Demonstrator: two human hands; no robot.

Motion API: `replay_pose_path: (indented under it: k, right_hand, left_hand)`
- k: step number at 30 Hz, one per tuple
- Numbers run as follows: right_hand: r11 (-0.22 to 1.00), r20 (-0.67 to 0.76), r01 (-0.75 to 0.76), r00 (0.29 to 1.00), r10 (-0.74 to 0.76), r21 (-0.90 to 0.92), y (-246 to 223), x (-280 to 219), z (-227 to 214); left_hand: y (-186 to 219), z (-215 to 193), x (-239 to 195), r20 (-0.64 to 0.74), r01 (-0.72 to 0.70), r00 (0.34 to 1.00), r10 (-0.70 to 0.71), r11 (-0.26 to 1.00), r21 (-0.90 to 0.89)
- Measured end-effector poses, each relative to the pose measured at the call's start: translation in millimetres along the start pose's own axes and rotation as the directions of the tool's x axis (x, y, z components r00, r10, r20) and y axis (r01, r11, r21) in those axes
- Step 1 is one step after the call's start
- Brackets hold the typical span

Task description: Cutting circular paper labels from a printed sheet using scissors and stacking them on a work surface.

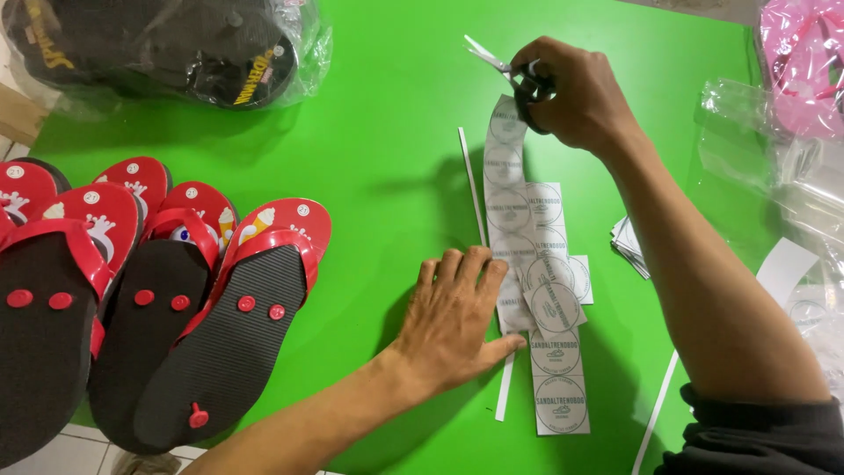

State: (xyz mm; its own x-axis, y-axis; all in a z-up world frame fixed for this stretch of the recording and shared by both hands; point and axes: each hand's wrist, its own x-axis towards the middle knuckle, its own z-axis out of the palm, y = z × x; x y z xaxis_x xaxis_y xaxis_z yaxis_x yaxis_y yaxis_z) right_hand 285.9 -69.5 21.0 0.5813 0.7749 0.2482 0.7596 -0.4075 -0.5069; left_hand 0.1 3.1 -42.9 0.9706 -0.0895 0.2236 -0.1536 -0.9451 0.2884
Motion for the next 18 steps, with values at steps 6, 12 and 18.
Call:
replay_pose_path:
  k: [6, 12, 18]
  right_hand:
    - [0.940, -0.316, 0.337, 0.887, -0.337, -0.057, -24, -40, -53]
    - [0.904, -0.385, 0.398, 0.867, -0.317, 0.153, -53, -108, -88]
    - [0.881, -0.202, 0.096, 0.979, 0.000, 0.463, -91, -175, -83]
  left_hand:
    - [7, -29, 2, -0.292, -0.022, 0.956, -0.005, 0.996, -0.087]
    - [6, -33, 5, -0.579, 0.008, 0.815, -0.008, 1.000, -0.002]
    - [9, -41, -6, -0.660, 0.058, 0.749, 0.062, 0.986, 0.158]
